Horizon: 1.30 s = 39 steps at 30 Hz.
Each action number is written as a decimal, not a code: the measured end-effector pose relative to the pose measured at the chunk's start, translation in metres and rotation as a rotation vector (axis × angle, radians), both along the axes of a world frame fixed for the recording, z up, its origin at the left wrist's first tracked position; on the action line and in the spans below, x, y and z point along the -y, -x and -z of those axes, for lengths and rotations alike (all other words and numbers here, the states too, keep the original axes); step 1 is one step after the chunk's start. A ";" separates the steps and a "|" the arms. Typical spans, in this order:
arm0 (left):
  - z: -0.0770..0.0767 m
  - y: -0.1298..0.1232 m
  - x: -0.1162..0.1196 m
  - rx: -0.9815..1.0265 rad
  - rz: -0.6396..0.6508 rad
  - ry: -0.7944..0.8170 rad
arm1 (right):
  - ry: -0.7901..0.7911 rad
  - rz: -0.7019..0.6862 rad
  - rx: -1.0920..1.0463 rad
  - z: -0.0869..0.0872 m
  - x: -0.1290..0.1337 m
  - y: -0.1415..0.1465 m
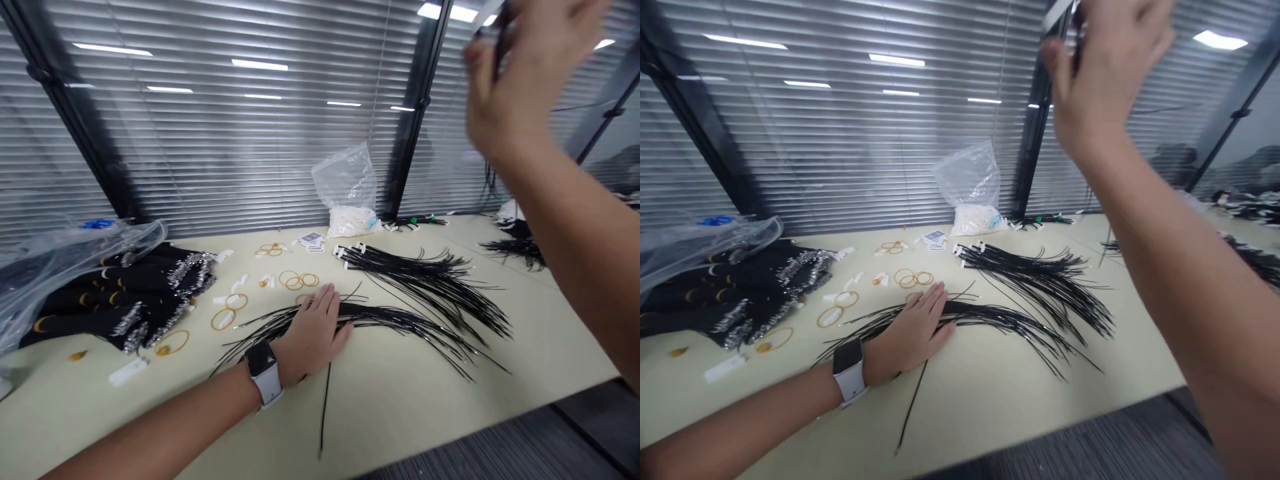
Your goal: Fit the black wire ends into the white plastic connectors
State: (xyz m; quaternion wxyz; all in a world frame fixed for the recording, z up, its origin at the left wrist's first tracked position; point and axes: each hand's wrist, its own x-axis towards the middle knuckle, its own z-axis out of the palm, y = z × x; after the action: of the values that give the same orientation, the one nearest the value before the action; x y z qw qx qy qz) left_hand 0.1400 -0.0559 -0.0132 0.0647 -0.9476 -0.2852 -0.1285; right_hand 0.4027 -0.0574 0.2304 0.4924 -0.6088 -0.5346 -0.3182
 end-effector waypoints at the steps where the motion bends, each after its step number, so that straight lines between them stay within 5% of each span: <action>1: -0.003 0.000 0.002 0.007 0.019 -0.028 | 0.121 0.192 0.148 0.008 -0.007 0.003; 6: -0.025 0.004 0.017 -0.012 0.115 -0.121 | 0.822 -0.027 0.269 0.084 -0.054 -0.001; 10: -0.038 0.020 0.030 -0.064 0.098 -0.085 | 1.003 -0.276 0.321 0.159 -0.068 0.030; 14: -0.036 0.040 0.043 -0.073 0.036 -0.001 | 1.130 -0.555 0.328 0.202 -0.063 0.088; 20: -0.028 0.064 0.051 -0.047 -0.063 0.130 | 1.188 -0.675 0.334 0.218 -0.066 0.139; 31: -0.033 0.108 0.029 0.033 -0.209 0.147 | 1.088 -0.399 0.216 0.224 -0.107 0.146; 39: -0.040 0.153 -0.013 0.153 -0.295 0.127 | 1.011 -0.708 0.265 0.220 -0.112 0.186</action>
State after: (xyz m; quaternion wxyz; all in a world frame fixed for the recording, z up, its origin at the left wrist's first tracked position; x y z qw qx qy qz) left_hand -0.0125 -0.0425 0.0266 0.0008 -0.8851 -0.4329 -0.1710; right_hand 0.2166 0.0547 0.0100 0.1490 -0.5078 -0.8444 0.0832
